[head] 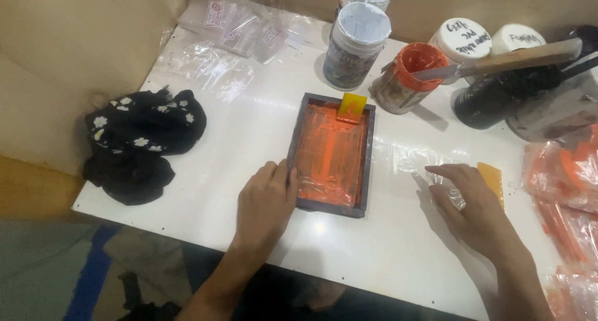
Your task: Screen printing orange ink onto small plastic strips using a handheld frame and squeegee, then organizing the printed items.
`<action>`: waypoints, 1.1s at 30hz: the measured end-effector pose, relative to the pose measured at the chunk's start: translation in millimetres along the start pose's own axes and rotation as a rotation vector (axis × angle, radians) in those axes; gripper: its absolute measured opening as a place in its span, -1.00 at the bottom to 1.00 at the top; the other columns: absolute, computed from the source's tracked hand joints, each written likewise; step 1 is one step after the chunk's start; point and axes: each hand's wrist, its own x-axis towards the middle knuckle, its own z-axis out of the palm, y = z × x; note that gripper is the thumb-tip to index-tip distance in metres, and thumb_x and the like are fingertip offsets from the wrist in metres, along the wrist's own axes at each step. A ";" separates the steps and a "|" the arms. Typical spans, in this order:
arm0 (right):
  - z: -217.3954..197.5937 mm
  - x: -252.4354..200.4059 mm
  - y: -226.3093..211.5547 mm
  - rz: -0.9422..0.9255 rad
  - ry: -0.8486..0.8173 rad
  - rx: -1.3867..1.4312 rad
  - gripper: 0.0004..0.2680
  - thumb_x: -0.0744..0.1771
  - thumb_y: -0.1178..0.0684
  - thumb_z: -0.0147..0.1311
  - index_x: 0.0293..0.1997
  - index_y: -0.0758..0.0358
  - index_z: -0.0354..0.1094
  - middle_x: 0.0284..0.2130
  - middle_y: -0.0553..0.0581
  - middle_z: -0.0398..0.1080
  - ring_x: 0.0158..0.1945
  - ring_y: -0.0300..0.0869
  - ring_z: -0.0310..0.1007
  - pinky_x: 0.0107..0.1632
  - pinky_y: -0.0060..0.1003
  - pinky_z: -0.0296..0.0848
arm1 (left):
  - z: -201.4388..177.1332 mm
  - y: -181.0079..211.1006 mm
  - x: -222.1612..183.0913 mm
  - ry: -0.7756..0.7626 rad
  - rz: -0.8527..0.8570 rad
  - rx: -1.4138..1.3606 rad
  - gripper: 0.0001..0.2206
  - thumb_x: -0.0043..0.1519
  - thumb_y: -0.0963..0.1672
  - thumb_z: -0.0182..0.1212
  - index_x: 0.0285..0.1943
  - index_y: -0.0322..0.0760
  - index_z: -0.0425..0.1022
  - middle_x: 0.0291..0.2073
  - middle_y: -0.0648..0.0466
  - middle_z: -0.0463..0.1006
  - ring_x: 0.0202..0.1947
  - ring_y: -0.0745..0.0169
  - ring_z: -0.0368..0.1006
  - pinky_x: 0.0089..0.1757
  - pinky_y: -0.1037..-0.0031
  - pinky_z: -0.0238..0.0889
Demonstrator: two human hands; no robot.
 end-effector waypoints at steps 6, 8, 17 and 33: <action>-4.8 33.9 -38.2 -0.174 0.093 -0.219 -0.72 0.37 0.05 0.09 0.22 0.21 0.40 0.03 0.25 0.49 0.10 0.10 0.42 0.11 0.03 0.41 | -28.7 14.6 8.2 -0.169 -0.171 -0.198 -0.36 0.32 0.08 0.12 0.49 -0.37 0.20 -0.10 -0.12 0.37 -0.11 0.04 0.37 -0.20 0.25 0.46; 3.0 61.5 -52.7 -0.284 0.090 -0.234 -0.71 0.38 0.05 0.06 0.26 0.21 0.35 0.05 0.24 0.47 0.09 0.09 0.40 0.10 0.02 0.40 | -35.4 17.2 10.1 -0.273 -0.144 -0.246 -0.15 0.21 0.18 0.19 0.56 -0.30 -0.04 0.22 -0.20 0.14 0.20 -0.14 0.09 0.06 0.07 0.11; 46.1 166.9 -78.0 -0.257 -0.042 -0.298 -0.73 0.42 0.03 -0.12 0.27 0.24 0.24 0.11 0.22 0.29 0.01 0.12 0.27 0.03 0.01 0.30 | 4.2 -1.1 0.1 -0.356 0.116 0.015 0.21 0.13 0.46 -0.05 0.61 -0.47 -0.34 0.59 -0.20 -0.32 0.58 -0.10 -0.47 0.40 0.16 -0.57; 44.7 144.9 -122.2 -0.167 -0.150 -0.024 -0.88 0.41 0.03 -0.04 -0.06 0.21 0.33 -0.19 0.18 0.52 -0.21 0.05 0.47 -0.18 -0.11 0.37 | 19.9 -5.4 -4.9 -0.354 0.116 0.040 0.27 0.14 0.50 0.06 0.61 -0.44 -0.36 0.58 -0.18 -0.36 0.55 -0.09 -0.50 0.36 0.14 -0.60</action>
